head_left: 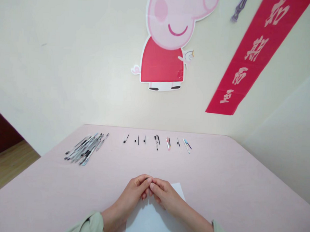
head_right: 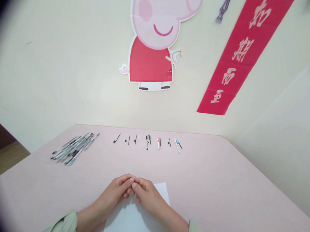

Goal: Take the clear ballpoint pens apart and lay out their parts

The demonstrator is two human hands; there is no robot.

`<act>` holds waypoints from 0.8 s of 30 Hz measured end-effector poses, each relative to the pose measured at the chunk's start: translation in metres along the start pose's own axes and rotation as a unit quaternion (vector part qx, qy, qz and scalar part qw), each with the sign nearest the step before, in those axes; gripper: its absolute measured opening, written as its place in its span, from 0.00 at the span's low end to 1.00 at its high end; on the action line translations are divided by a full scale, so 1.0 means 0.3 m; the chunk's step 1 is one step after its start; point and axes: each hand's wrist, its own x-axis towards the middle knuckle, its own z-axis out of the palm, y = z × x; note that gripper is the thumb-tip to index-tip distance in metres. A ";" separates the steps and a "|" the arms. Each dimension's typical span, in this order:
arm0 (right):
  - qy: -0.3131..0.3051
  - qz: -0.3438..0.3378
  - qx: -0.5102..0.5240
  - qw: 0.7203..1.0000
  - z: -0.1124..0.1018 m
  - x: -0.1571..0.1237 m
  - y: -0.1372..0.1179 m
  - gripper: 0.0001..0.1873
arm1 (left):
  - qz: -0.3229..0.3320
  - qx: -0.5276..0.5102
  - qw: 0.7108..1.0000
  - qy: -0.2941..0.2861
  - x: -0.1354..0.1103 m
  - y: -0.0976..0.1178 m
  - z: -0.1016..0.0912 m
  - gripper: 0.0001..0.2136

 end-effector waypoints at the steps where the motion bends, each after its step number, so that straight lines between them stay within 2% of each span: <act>1: 0.005 0.001 -0.004 1.000 0.003 0.001 0.001 0.21 | -0.003 -0.008 1.000 0.001 -0.002 0.000 0.001 0.18; 5: 0.020 0.016 -0.015 1.000 0.002 0.005 0.012 0.23 | -0.018 -0.076 0.997 0.010 -0.005 -0.004 0.004 0.16; 9: 0.015 0.071 0.008 0.997 -0.017 -0.002 0.006 0.21 | -0.004 -0.203 0.976 0.076 0.008 -0.012 -0.010 0.14; 12: 0.030 0.070 0.048 0.996 -0.032 -0.012 -0.010 0.18 | -0.013 -0.238 0.966 0.101 0.017 -0.016 -0.023 0.12; 15: 0.052 0.063 0.069 0.994 -0.038 -0.014 -0.011 0.15 | -0.016 -0.199 0.977 0.068 0.015 -0.016 -0.021 0.11; 18: 0.093 0.054 0.033 0.994 -0.036 -0.007 0.004 0.11 | -0.002 -0.122 0.992 0.044 0.009 -0.019 -0.008 0.12; 22: 0.111 -0.046 -0.056 0.991 -0.024 0.000 0.015 0.05 | 0.021 -0.006 1.000 0.017 0.006 -0.034 0.008 0.14; 24: 0.103 -0.067 -0.085 0.989 -0.025 -0.001 0.012 0.04 | 0.024 0.027 0.999 0.004 0.005 -0.038 0.013 0.17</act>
